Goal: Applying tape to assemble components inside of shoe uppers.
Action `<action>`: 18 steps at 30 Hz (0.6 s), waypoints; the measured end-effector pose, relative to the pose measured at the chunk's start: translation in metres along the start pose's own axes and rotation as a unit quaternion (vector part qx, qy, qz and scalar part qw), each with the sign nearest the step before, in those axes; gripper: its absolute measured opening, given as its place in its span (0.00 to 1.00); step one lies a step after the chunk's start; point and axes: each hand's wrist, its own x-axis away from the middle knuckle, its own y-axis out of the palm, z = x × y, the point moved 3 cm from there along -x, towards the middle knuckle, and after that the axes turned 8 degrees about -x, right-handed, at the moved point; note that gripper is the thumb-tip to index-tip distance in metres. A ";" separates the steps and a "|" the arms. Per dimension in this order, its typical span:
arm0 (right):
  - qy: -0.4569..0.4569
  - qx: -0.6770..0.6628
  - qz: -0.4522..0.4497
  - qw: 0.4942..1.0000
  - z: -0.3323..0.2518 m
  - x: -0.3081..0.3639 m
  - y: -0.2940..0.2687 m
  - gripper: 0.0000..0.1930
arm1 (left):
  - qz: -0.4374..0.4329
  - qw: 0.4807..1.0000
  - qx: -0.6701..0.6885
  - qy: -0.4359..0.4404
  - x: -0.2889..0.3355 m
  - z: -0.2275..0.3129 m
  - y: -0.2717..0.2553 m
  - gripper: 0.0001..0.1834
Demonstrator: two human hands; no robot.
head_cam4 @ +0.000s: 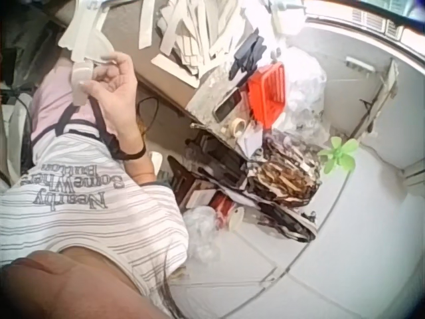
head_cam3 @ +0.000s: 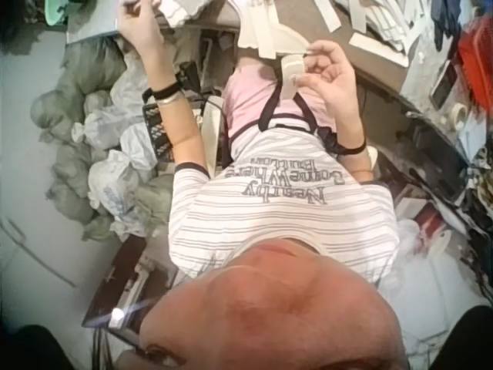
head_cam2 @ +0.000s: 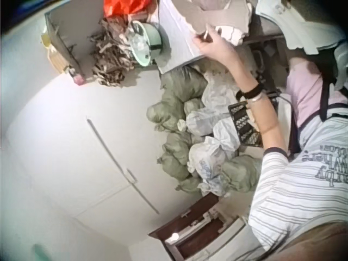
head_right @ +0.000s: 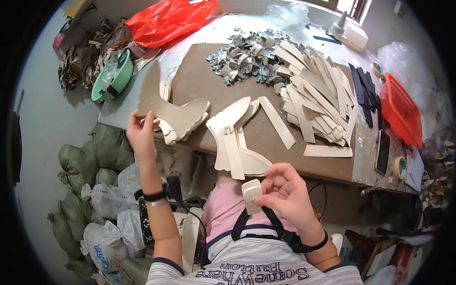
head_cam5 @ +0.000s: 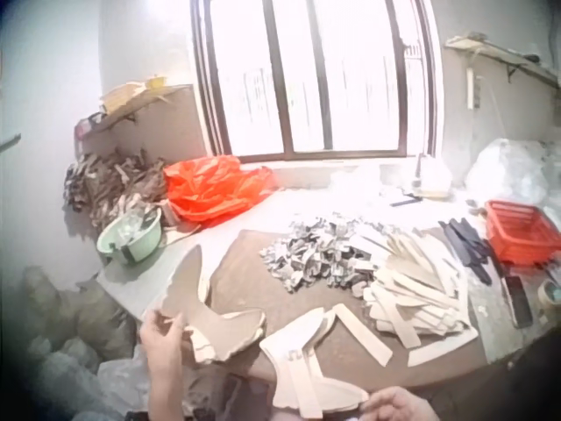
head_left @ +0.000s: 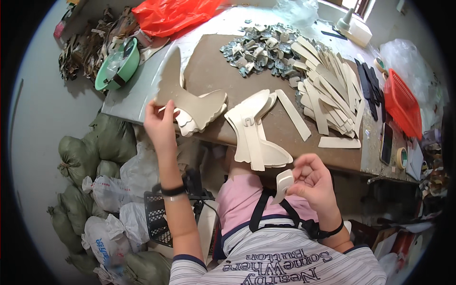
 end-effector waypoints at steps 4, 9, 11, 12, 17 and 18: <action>0.009 0.040 -0.051 0.998 -0.005 -0.005 0.008 0.19 | -0.005 0.999 0.042 -0.010 0.084 0.073 0.013 0.08; -0.027 0.021 -0.039 0.999 -0.004 -0.014 0.029 0.16 | -0.122 0.984 0.091 -0.098 0.163 0.094 0.039 0.08; -0.059 0.039 -0.042 0.997 0.002 -0.019 0.020 0.14 | -0.145 0.977 0.121 -0.103 0.180 0.094 0.044 0.09; -0.095 0.055 -0.055 0.992 0.003 -0.020 0.016 0.12 | -0.143 0.977 0.130 -0.094 0.186 0.096 0.048 0.09; -0.102 0.022 -0.052 0.993 0.011 -0.015 0.000 0.10 | -0.166 0.959 0.175 -0.151 0.200 0.097 0.056 0.10; -0.098 0.004 -0.047 0.994 0.012 -0.014 -0.002 0.09 | -0.184 0.954 0.174 -0.161 0.201 0.096 0.057 0.10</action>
